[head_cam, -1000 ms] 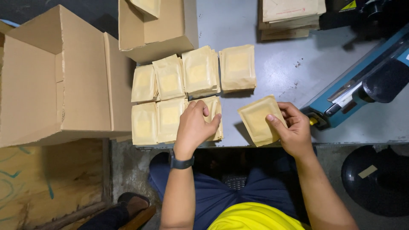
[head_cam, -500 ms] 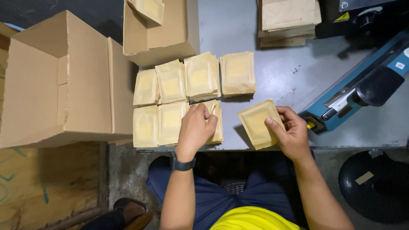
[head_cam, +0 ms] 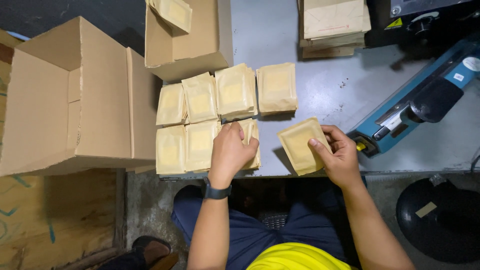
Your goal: Sealing small paper coffee packets using a manual heat sealer and stacking them into organized piles.
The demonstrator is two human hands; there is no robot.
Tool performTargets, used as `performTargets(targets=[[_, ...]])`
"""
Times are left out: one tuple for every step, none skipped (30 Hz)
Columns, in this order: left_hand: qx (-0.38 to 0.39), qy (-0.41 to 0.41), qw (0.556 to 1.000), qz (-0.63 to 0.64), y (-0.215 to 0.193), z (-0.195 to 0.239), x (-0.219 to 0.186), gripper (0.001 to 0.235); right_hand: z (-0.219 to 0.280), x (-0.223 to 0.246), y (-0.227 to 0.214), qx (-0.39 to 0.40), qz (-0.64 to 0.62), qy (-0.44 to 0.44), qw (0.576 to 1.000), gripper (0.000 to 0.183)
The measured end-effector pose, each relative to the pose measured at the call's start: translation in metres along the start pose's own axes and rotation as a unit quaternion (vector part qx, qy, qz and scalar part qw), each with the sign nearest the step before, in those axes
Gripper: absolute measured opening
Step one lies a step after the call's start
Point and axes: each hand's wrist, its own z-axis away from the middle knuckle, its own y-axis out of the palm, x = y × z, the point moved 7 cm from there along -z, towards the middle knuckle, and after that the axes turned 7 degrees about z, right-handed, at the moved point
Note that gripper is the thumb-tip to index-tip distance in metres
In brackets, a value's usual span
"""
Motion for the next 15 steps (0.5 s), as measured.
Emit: performTargets(targets=[[-0.001, 0.001, 1.000, 0.000, 0.0007, -0.0004, 0.0008, 0.026, 0.0000, 0.0008, 0.0001, 0.000, 0.000, -0.001, 1.000, 0.025], [0.000, 0.002, 1.000, 0.001, 0.0015, -0.0008, 0.0016, 0.025, 0.0000, 0.0015, 0.0004, 0.000, -0.002, -0.002, 1.000, 0.025], [0.000, 0.003, 1.000, 0.003, 0.0024, -0.0010, 0.0026, 0.025, 0.0003, 0.0021, 0.0006, 0.000, -0.005, -0.002, 1.000, 0.025], [0.000, 0.004, 1.000, 0.003, 0.0024, -0.0012, 0.0025, 0.025, 0.0000, 0.0015, 0.0001, 0.000, -0.005, -0.002, 1.000, 0.025], [0.001, 0.003, 1.000, 0.002, 0.0028, -0.0014, 0.0026, 0.025, -0.0001, 0.0009, -0.0001, 0.001, -0.003, -0.003, 1.000, 0.025], [0.003, 0.002, 1.000, 0.001, 0.0031, -0.0015, 0.0027, 0.025, -0.0001, 0.0002, -0.0004, 0.002, -0.002, -0.004, 1.000, 0.025], [0.002, 0.003, 1.000, 0.001, 0.0025, -0.0009, 0.0015, 0.025, 0.0001, 0.0006, -0.0003, 0.002, -0.002, -0.004, 1.000, 0.025], [0.003, 0.001, 1.000, -0.002, 0.0021, -0.0002, 0.0005, 0.026, 0.0002, 0.0011, -0.0002, 0.003, -0.001, -0.005, 1.000, 0.025], [0.004, 0.001, 1.000, -0.006, 0.0018, -0.0001, -0.0008, 0.027, 0.0000, 0.0014, -0.0003, 0.003, -0.001, -0.007, 1.000, 0.025], [0.004, 0.001, 1.000, -0.007, 0.0028, -0.0023, 0.0004, 0.027, -0.0007, 0.0013, -0.0002, 0.003, -0.001, -0.007, 1.000, 0.025], [0.005, 0.004, 1.000, -0.011, 0.0044, -0.0032, 0.0017, 0.027, -0.0001, 0.0012, -0.0001, 0.002, 0.002, -0.009, 1.000, 0.025], [0.006, 0.007, 1.000, -0.016, 0.0059, -0.0041, 0.0032, 0.028, 0.0005, 0.0009, 0.0001, 0.002, 0.004, -0.011, 1.000, 0.025], [0.005, 0.006, 1.000, -0.016, 0.0051, -0.0039, 0.0028, 0.028, 0.0007, 0.0011, 0.0000, 0.002, 0.005, -0.011, 1.000, 0.025], [0.010, 0.006, 1.000, -0.018, 0.0050, -0.0036, 0.0022, 0.028, 0.0009, 0.0012, -0.0001, 0.003, 0.004, -0.009, 1.000, 0.025], [0.015, 0.007, 1.000, -0.021, 0.0046, -0.0040, 0.0011, 0.029, 0.0007, 0.0016, -0.0003, 0.004, 0.004, -0.007, 1.000, 0.025]])
